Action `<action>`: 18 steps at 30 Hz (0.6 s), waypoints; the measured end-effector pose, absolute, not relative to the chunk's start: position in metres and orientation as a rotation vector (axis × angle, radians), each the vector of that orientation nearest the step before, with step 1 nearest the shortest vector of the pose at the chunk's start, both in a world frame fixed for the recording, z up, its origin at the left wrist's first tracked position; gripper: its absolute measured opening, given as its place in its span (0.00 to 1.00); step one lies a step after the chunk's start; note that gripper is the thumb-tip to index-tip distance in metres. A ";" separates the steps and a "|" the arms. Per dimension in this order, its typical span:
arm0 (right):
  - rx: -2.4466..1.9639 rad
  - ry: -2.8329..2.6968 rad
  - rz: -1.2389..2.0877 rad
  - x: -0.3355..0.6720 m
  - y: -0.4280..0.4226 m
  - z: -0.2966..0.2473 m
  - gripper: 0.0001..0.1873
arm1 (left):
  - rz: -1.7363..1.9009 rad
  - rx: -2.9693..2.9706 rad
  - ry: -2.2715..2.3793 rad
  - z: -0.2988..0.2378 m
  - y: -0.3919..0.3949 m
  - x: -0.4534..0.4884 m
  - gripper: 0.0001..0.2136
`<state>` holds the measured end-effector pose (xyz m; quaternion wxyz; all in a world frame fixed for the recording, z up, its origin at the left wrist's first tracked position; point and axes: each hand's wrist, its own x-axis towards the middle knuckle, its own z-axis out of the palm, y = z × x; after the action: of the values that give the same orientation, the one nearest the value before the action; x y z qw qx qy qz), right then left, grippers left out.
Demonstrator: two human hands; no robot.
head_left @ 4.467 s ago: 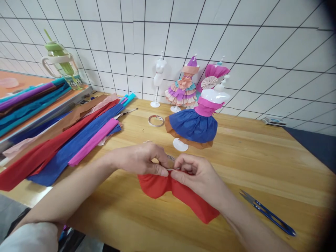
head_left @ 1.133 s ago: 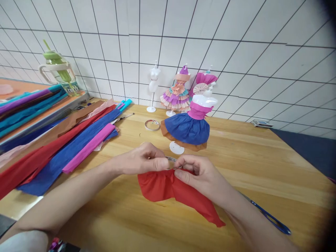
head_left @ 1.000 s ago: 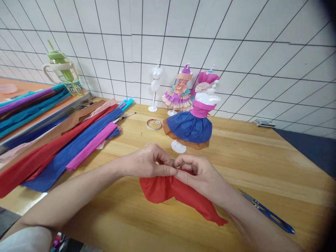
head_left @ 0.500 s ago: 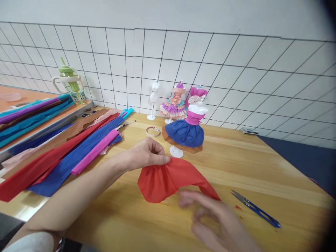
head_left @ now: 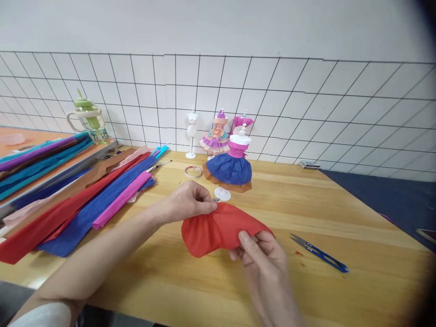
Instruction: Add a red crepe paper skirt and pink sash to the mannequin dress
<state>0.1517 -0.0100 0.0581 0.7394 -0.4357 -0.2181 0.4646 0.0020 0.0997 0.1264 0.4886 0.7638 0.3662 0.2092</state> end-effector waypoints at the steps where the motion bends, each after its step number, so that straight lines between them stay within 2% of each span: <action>1: -0.952 -0.497 1.022 0.150 -0.012 0.056 0.18 | 0.515 1.862 0.882 0.126 0.099 0.002 0.16; 8: -0.904 -0.652 0.999 0.129 -0.017 0.044 0.18 | 0.551 1.880 0.879 0.130 0.095 -0.003 0.16; 13: -0.942 -0.740 0.979 0.130 -0.016 0.044 0.12 | 0.549 1.909 0.770 0.135 0.092 -0.008 0.18; 18: -0.837 -0.759 1.014 0.129 -0.017 0.048 0.18 | 0.594 1.968 0.723 0.139 0.088 -0.012 0.18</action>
<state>0.1287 -0.0174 0.0485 0.7255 -0.3793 -0.3443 0.4597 -0.0117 0.0884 0.1394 0.4629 0.8005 0.2941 0.2418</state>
